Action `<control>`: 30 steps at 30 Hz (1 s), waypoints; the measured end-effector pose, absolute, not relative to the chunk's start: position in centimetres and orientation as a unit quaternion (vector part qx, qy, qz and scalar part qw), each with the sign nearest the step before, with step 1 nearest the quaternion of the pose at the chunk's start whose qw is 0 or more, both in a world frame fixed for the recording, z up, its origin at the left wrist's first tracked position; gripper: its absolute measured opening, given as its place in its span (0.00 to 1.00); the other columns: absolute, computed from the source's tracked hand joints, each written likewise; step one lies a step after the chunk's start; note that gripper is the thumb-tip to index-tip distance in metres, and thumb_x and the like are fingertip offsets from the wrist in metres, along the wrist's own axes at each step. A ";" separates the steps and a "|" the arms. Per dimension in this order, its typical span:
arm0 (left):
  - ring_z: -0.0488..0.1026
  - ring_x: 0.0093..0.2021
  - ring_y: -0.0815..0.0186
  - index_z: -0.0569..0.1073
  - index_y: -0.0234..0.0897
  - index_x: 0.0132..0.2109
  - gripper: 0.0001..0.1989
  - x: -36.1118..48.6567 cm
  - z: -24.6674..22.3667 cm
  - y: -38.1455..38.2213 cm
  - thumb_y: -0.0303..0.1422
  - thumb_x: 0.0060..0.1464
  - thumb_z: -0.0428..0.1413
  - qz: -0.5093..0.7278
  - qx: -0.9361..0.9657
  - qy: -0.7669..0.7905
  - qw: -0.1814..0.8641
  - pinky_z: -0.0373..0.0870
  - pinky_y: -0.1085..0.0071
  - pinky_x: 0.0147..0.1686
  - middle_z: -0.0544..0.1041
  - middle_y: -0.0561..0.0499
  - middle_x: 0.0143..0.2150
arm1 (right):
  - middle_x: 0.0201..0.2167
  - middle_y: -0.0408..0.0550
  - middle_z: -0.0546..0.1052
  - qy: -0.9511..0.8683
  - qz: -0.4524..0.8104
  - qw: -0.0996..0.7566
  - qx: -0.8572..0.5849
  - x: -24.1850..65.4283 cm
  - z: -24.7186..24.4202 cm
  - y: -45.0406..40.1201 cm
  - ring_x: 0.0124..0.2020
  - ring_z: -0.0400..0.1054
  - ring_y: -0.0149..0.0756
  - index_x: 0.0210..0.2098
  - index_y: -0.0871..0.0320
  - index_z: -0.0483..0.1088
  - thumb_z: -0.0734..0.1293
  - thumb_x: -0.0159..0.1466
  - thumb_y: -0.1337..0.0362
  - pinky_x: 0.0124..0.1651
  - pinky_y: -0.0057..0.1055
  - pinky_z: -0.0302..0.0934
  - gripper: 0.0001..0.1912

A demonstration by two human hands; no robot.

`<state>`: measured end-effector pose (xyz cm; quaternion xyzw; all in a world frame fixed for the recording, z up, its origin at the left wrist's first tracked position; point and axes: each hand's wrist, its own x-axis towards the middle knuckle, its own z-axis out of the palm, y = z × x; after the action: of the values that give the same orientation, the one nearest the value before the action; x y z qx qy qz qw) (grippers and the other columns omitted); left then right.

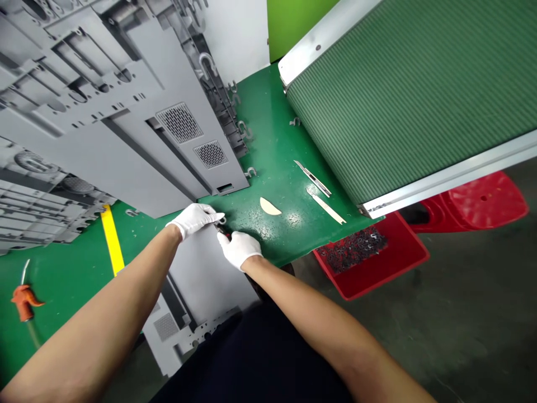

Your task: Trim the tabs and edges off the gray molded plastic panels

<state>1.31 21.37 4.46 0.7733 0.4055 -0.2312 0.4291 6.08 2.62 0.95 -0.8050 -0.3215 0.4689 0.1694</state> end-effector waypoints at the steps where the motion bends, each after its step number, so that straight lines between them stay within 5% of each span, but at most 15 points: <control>1: 0.64 0.27 0.67 0.81 0.37 0.31 0.24 1.3 4.5 21.4 0.55 0.40 0.65 -0.231 0.774 0.406 0.428 0.63 0.70 0.28 0.79 0.50 0.28 | 0.41 0.61 0.80 -0.320 0.466 0.171 -0.807 5.9 0.9 2.7 0.44 0.75 0.51 0.41 0.58 0.75 0.42 0.67 0.35 0.46 0.43 0.65 0.42; 15: 0.70 0.29 0.65 0.81 0.37 0.32 0.26 1.5 4.6 20.8 0.57 0.41 0.64 -0.228 0.759 0.405 0.456 0.66 0.69 0.30 0.80 0.49 0.30 | 0.38 0.62 0.81 -0.322 0.455 0.175 -0.812 5.8 0.1 3.4 0.43 0.75 0.52 0.40 0.59 0.76 0.42 0.67 0.36 0.46 0.43 0.65 0.43; 23: 0.68 0.32 0.63 0.80 0.39 0.34 0.33 1.5 3.5 21.3 0.62 0.56 0.44 -0.200 0.800 0.415 0.384 0.65 0.67 0.39 0.77 0.50 0.29 | 0.38 0.65 0.80 -0.320 0.456 0.180 -0.811 6.7 0.0 3.4 0.44 0.75 0.52 0.37 0.60 0.78 0.43 0.68 0.36 0.48 0.41 0.63 0.44; 30: 0.73 0.35 0.57 0.74 0.41 0.35 0.22 1.8 2.9 21.0 0.55 0.48 0.57 -0.222 0.816 0.472 0.249 0.65 0.66 0.35 0.79 0.46 0.34 | 0.35 0.58 0.80 -0.280 0.467 0.214 -0.811 10.3 1.2 -1.8 0.40 0.75 0.48 0.34 0.57 0.76 0.46 0.66 0.33 0.42 0.36 0.62 0.40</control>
<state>1.81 20.98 2.87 0.8162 0.4720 -0.2217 0.2488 10.26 -1.79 1.25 -0.8106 -0.2804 0.4674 0.2141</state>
